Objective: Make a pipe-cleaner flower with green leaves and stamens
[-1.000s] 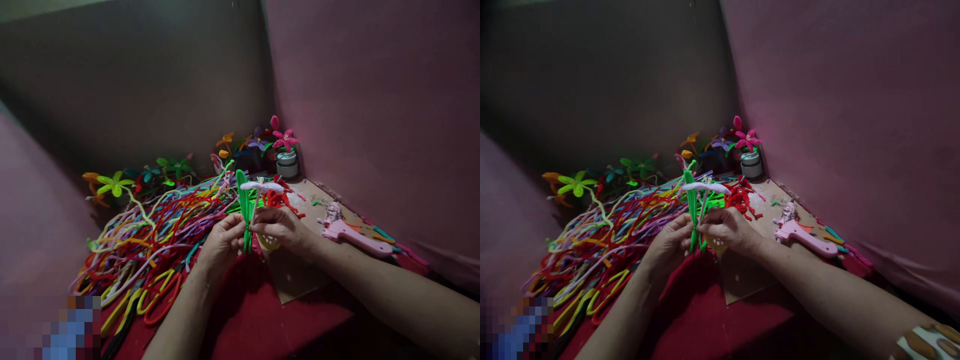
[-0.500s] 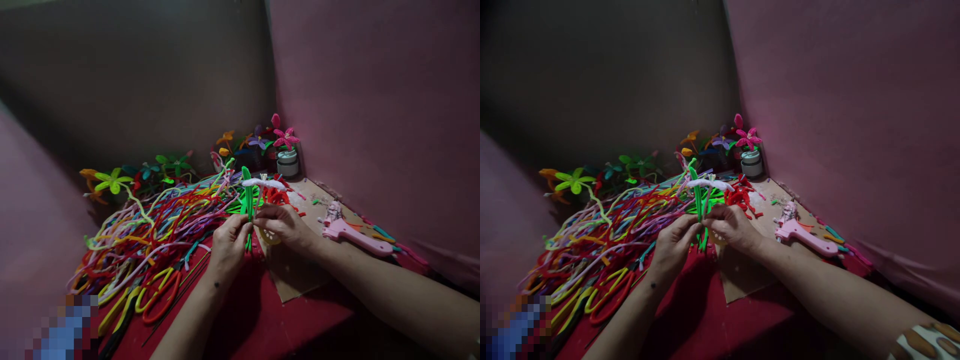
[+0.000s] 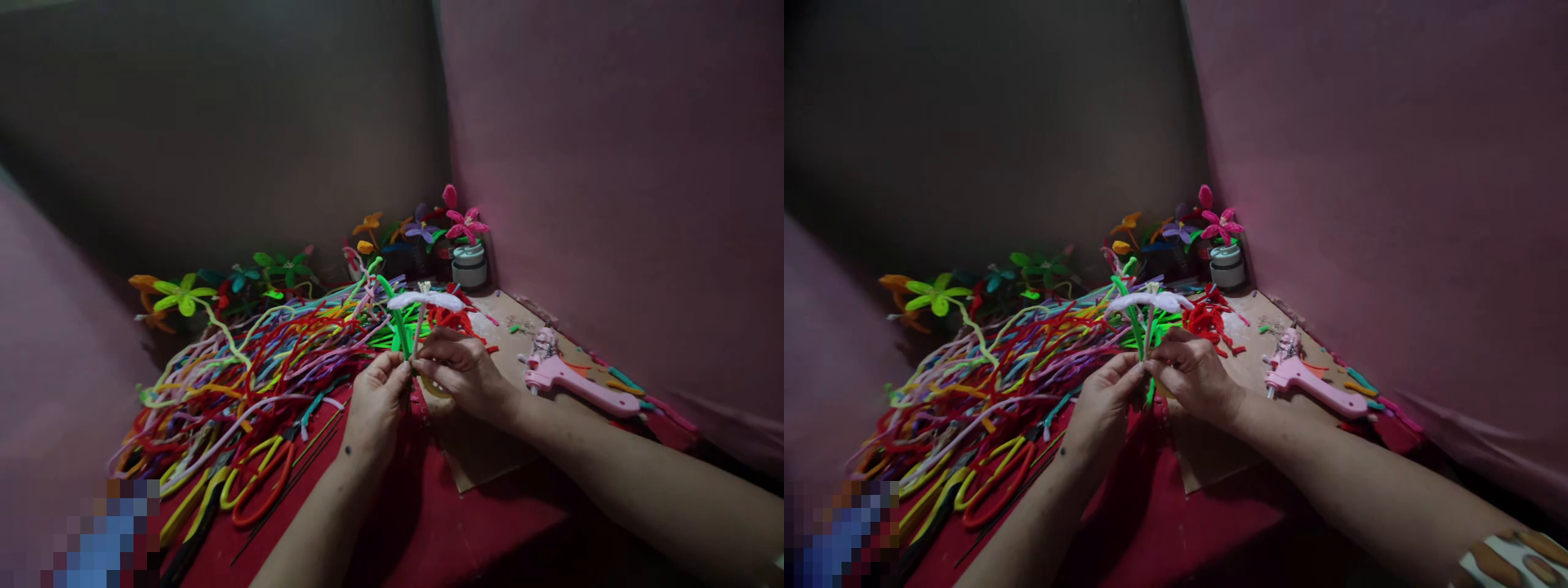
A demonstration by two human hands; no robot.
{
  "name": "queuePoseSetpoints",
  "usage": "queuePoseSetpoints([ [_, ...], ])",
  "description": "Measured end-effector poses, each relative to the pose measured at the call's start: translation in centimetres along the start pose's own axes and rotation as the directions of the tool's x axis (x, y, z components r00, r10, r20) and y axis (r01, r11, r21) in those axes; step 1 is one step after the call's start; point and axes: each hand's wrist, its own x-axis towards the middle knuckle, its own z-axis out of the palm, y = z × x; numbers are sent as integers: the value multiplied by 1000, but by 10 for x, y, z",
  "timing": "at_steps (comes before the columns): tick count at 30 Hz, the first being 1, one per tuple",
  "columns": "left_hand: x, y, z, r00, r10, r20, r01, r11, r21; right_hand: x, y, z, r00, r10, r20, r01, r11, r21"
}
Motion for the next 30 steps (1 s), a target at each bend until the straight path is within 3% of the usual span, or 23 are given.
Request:
queuePoseSetpoints([
  [9, -8, 3, 8, 994, 91, -66, -83, 990, 114, 2, 1, -2, 993, -120, -4, 119, 987, -110],
  [12, -10, 3, 9, 996, 61, -60, -58, 997, 52, 1, 0, -4, 992, -122, 30, 124, 988, -93],
  [19, -8, 3, 2, 994, -30, 101, 48, 982, -185, 3, 1, -7, 997, -42, 61, 41, 999, 11],
  [30, -7, 11, -4, 984, -70, 161, 96, 983, -159, 2, 5, -3, 990, 111, 88, -134, 936, 325],
])
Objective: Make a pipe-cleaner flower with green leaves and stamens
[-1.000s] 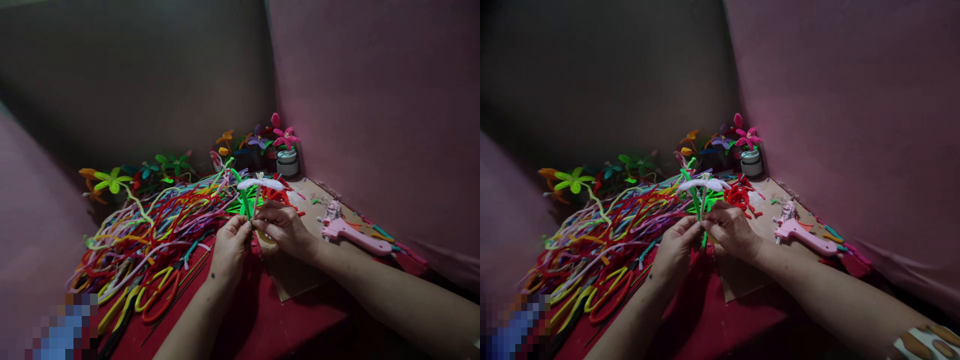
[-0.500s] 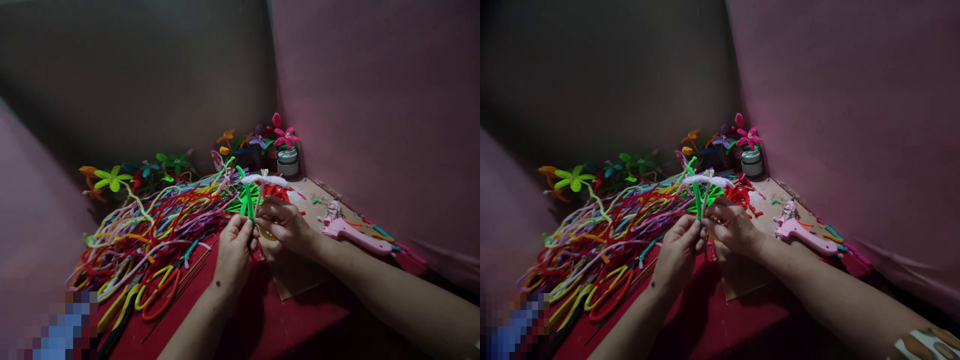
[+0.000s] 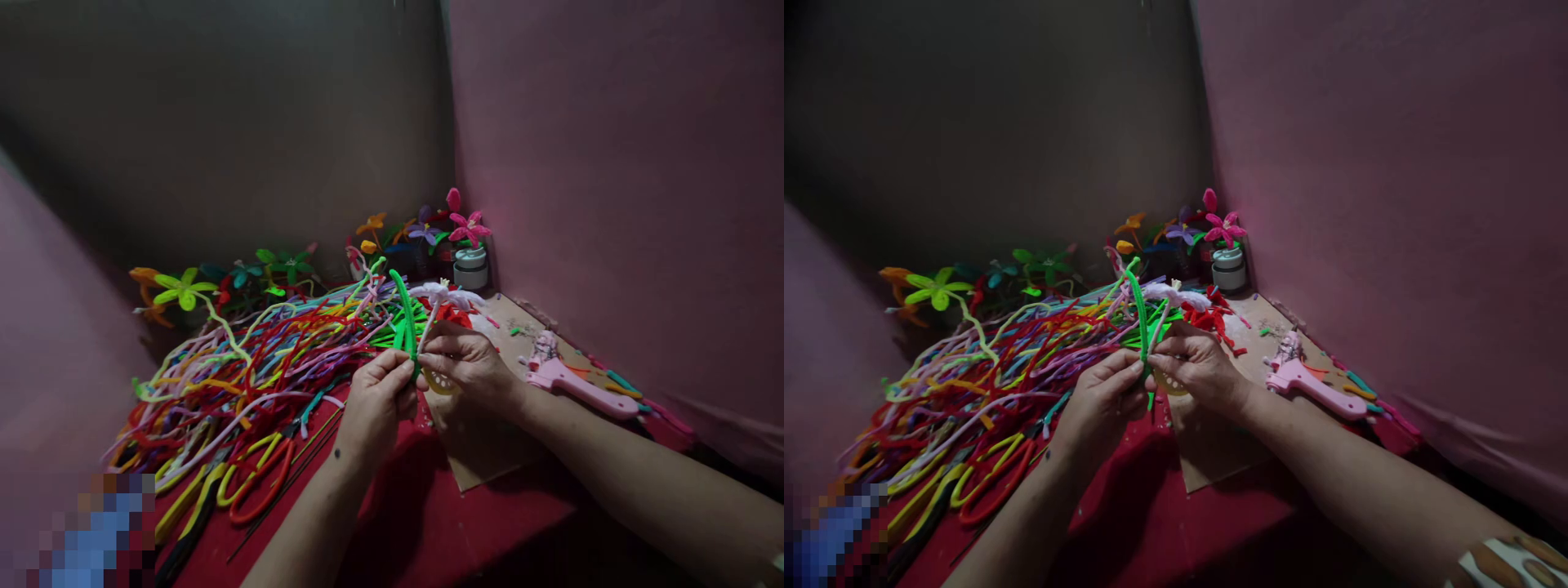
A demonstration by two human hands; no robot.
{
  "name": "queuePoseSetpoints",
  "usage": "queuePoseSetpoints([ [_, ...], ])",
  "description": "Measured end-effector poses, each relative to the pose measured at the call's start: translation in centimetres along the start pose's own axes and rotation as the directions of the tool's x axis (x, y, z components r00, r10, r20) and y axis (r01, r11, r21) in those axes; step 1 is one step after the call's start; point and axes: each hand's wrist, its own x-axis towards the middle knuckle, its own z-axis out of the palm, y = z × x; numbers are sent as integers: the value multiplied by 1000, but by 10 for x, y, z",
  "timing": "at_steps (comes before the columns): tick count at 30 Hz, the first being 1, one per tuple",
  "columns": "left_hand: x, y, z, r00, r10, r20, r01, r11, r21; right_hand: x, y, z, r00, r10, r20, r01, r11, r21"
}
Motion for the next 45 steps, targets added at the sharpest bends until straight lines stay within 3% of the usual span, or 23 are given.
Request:
queuePoseSetpoints([
  [4, 2, -1, -3, 999, 10, 38, -12, 999, 48, 0, 5, 0, 1000, -19, 9, 19, 1000, 4],
  [7, 1, -2, -2, 999, 47, 11, -49, 980, 194, 0, 6, 1, 1000, -22, 17, 21, 998, 58],
  [10, -1, -2, -1, 991, 134, -28, -112, 913, 392, 1, 4, 2, 1000, -24, -4, 25, 994, 104],
  [13, -2, -5, -3, 974, 227, -7, -189, 827, 530, 1, 2, 3, 996, -81, -44, 84, 995, 48],
  [19, -1, -12, -8, 951, 307, 26, -248, 714, 655, 1, 1, 5, 985, -154, -78, 150, 987, -60],
  [24, 0, -7, -7, 962, 271, 38, -231, 725, 649, 2, -7, 4, 992, -118, -42, 111, 984, -136],
  [27, -1, -2, -7, 974, 223, 38, -203, 788, 581, 3, -7, 2, 997, -73, 19, 75, 988, -132],
  [32, -1, 2, -7, 990, 92, 103, -120, 941, 317, 6, 0, 0, 987, 135, 84, -148, 973, 179],
  [35, -1, 1, -8, 989, 38, 141, -69, 973, 220, 7, -2, -2, 979, 173, 110, -198, 935, 295],
  [42, 1, 2, -9, 991, -6, 135, -17, 985, 170, 8, -11, -6, 985, 141, 96, -149, 985, 87],
  [45, 2, 1, -10, 988, -20, 153, -2, 990, 141, 10, -8, -7, 978, 176, 111, -194, 965, 176],
])
